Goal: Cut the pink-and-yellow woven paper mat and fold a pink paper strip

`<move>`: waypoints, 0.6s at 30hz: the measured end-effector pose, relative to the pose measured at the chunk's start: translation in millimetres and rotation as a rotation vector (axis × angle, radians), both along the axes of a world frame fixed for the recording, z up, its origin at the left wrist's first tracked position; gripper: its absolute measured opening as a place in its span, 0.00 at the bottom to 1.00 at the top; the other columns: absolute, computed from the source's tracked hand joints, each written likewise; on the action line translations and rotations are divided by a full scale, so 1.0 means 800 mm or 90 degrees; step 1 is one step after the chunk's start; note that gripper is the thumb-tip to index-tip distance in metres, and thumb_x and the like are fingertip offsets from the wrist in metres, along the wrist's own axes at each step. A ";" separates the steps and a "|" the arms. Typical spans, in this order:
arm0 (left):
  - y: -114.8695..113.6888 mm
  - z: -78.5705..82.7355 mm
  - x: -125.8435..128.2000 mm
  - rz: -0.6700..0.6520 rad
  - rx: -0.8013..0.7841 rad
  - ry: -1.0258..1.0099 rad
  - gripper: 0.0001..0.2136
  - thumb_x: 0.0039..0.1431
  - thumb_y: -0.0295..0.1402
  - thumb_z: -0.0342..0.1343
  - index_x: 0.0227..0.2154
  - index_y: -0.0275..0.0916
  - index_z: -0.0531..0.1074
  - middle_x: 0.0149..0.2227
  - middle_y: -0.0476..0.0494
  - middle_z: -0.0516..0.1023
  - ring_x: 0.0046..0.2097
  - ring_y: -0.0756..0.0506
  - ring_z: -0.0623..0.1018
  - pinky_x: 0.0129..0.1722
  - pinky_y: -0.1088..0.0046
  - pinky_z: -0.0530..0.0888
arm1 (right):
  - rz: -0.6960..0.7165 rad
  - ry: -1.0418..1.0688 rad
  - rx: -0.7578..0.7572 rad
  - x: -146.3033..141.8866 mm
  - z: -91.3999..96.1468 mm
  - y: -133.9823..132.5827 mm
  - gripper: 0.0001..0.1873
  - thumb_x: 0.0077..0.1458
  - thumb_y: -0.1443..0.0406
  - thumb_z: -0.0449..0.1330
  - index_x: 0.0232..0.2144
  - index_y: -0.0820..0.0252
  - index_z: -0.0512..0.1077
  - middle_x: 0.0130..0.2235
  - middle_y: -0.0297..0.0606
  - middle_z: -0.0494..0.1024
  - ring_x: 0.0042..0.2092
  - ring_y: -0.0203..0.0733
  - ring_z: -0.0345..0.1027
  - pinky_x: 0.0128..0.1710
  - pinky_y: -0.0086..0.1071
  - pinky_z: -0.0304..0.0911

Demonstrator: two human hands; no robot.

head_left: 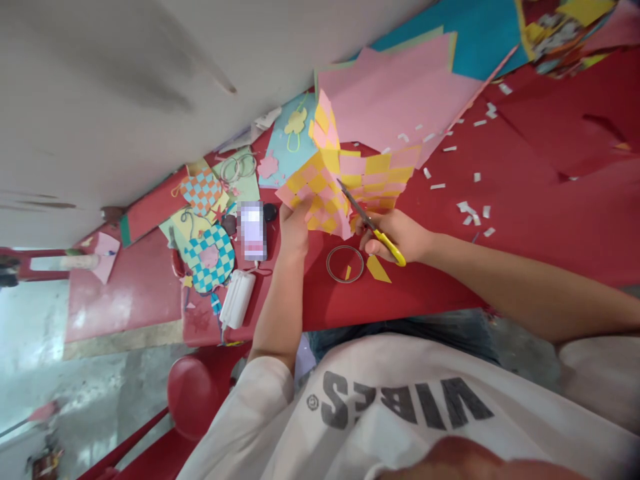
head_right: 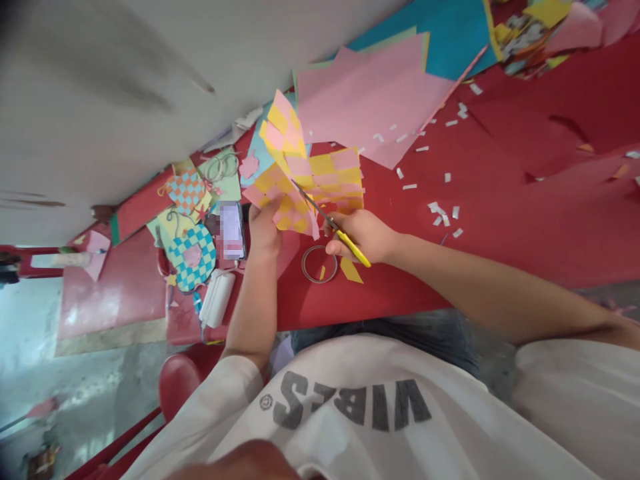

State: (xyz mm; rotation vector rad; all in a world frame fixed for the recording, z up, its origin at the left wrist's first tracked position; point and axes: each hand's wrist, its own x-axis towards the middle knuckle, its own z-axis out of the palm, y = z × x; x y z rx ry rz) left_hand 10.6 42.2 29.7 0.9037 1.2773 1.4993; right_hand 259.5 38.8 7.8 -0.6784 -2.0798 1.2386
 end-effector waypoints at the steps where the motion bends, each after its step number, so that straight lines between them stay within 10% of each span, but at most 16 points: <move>1: -0.001 0.000 0.001 -0.008 -0.001 0.018 0.14 0.58 0.42 0.73 0.44 0.43 0.84 0.47 0.42 0.88 0.56 0.36 0.87 0.60 0.59 0.81 | 0.008 -0.005 0.016 0.000 -0.001 -0.001 0.34 0.63 0.32 0.61 0.43 0.56 0.75 0.29 0.40 0.83 0.28 0.48 0.77 0.30 0.38 0.67; 11: -0.019 -0.012 0.012 -0.300 -0.088 0.144 0.12 0.51 0.30 0.76 0.39 0.43 0.84 0.38 0.41 0.88 0.48 0.33 0.87 0.52 0.55 0.84 | 0.035 0.006 0.114 -0.004 -0.003 -0.005 0.35 0.63 0.32 0.60 0.41 0.55 0.79 0.32 0.41 0.84 0.33 0.50 0.78 0.33 0.37 0.65; 18: -0.010 -0.012 0.008 -0.205 -0.048 0.149 0.10 0.61 0.42 0.72 0.36 0.43 0.82 0.35 0.43 0.85 0.40 0.41 0.86 0.41 0.63 0.82 | 0.017 0.040 0.090 -0.005 -0.001 -0.001 0.38 0.64 0.28 0.53 0.32 0.54 0.74 0.30 0.40 0.80 0.29 0.46 0.72 0.30 0.37 0.63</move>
